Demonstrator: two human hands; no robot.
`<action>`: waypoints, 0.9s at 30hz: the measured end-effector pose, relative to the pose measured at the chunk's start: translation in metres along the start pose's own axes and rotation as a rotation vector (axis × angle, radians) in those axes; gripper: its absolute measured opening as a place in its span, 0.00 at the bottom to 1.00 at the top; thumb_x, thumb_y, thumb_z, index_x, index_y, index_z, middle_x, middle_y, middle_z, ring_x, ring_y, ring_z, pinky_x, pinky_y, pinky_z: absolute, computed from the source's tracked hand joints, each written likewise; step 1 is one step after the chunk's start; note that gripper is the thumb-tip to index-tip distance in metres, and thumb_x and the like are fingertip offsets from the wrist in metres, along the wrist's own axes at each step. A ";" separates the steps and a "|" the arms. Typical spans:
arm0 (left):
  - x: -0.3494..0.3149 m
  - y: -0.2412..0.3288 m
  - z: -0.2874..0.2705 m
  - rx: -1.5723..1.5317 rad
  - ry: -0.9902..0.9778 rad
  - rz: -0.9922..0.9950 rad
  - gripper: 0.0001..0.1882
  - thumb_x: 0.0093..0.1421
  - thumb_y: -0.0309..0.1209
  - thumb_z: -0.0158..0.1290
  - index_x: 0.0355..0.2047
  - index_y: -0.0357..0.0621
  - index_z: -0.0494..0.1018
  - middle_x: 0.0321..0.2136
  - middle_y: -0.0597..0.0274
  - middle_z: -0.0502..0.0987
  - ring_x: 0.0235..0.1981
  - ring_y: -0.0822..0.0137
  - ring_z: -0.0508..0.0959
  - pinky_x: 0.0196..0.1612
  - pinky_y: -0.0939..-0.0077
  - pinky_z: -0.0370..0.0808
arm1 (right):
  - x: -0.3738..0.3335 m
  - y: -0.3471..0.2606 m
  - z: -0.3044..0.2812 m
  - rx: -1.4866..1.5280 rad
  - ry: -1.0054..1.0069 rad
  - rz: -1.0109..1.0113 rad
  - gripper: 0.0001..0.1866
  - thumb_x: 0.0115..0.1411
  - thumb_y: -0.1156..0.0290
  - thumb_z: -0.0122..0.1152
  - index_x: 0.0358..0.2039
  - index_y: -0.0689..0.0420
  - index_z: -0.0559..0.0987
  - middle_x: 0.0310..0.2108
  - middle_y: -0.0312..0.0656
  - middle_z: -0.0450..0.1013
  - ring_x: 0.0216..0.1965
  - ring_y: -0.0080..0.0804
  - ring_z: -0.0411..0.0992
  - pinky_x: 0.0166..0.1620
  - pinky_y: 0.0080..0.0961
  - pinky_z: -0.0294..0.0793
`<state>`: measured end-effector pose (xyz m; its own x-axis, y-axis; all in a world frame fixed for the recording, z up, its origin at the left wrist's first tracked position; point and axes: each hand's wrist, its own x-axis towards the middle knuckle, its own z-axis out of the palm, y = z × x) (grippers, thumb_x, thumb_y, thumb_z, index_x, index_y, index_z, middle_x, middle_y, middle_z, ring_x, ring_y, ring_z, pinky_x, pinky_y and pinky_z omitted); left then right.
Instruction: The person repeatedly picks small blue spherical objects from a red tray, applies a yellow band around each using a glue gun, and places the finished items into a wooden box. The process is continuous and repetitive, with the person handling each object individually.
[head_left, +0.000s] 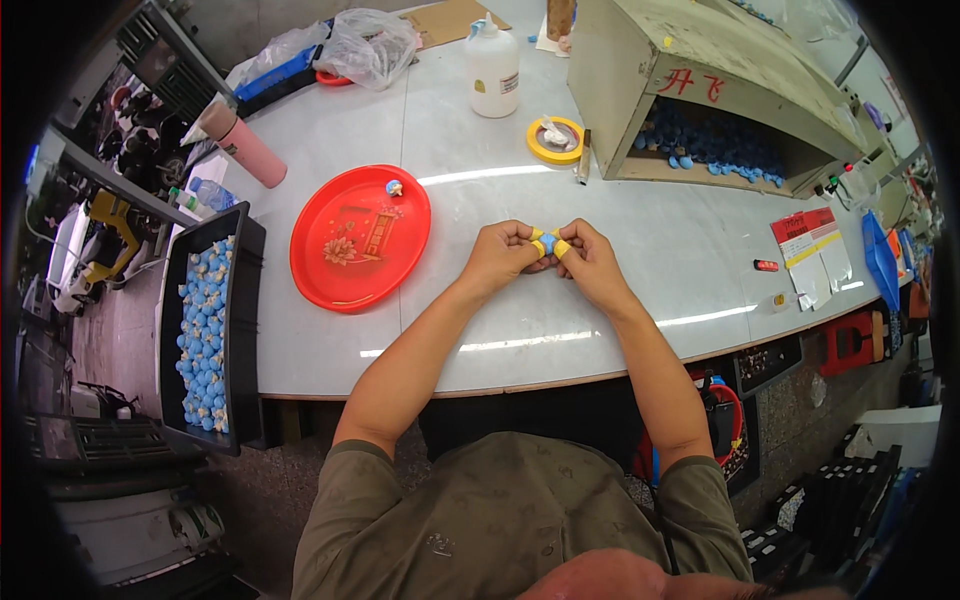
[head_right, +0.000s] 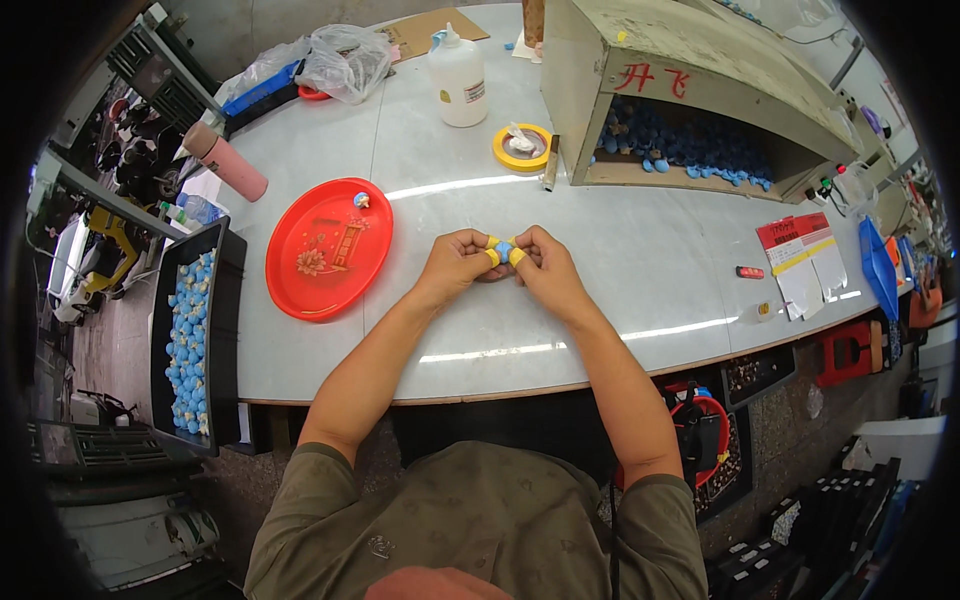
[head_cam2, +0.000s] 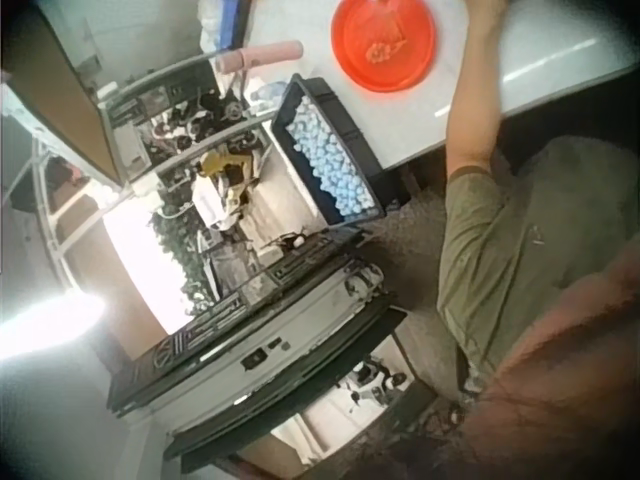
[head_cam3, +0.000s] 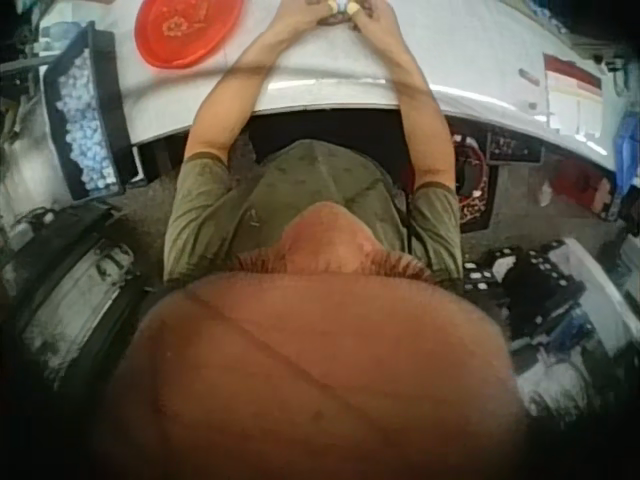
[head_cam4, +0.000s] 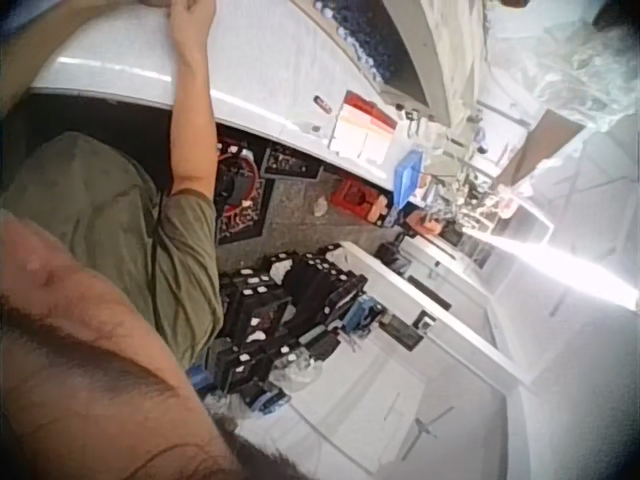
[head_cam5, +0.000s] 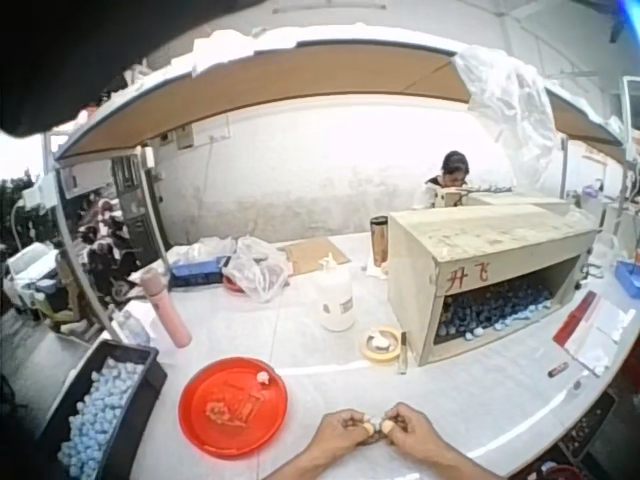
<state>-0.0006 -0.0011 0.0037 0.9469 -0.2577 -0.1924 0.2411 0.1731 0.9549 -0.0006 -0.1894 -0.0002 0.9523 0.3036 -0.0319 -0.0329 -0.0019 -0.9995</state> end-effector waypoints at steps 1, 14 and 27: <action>0.001 0.000 0.001 -0.008 0.013 0.001 0.10 0.62 0.23 0.56 0.42 0.30 0.74 0.37 0.52 0.81 0.35 0.67 0.84 0.40 0.78 0.83 | 0.001 0.001 0.001 0.004 0.015 0.002 0.05 0.65 0.76 0.53 0.40 0.62 0.71 0.33 0.37 0.73 0.27 0.17 0.69 0.30 0.17 0.70; -0.059 0.071 -0.091 0.550 0.583 0.182 0.13 0.57 0.31 0.59 0.37 0.32 0.75 0.26 0.58 0.78 0.25 0.73 0.77 0.27 0.77 0.74 | -0.005 -0.017 -0.009 0.319 0.201 0.174 0.12 0.61 0.74 0.57 0.45 0.62 0.73 0.29 0.34 0.71 0.25 0.17 0.66 0.27 0.18 0.65; -0.101 0.080 -0.097 1.171 0.894 0.372 0.23 0.59 0.34 0.60 0.53 0.39 0.71 0.45 0.53 0.78 0.35 0.60 0.81 0.38 0.65 0.77 | 0.090 -0.007 -0.136 -0.905 0.602 -0.321 0.16 0.54 0.76 0.57 0.46 0.59 0.75 0.42 0.47 0.76 0.47 0.47 0.74 0.48 0.40 0.74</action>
<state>-0.0562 0.1309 0.0774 0.8320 0.3464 0.4334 0.0743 -0.8437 0.5316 0.1265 -0.2918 0.0024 0.8761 -0.0933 0.4730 0.2380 -0.7695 -0.5926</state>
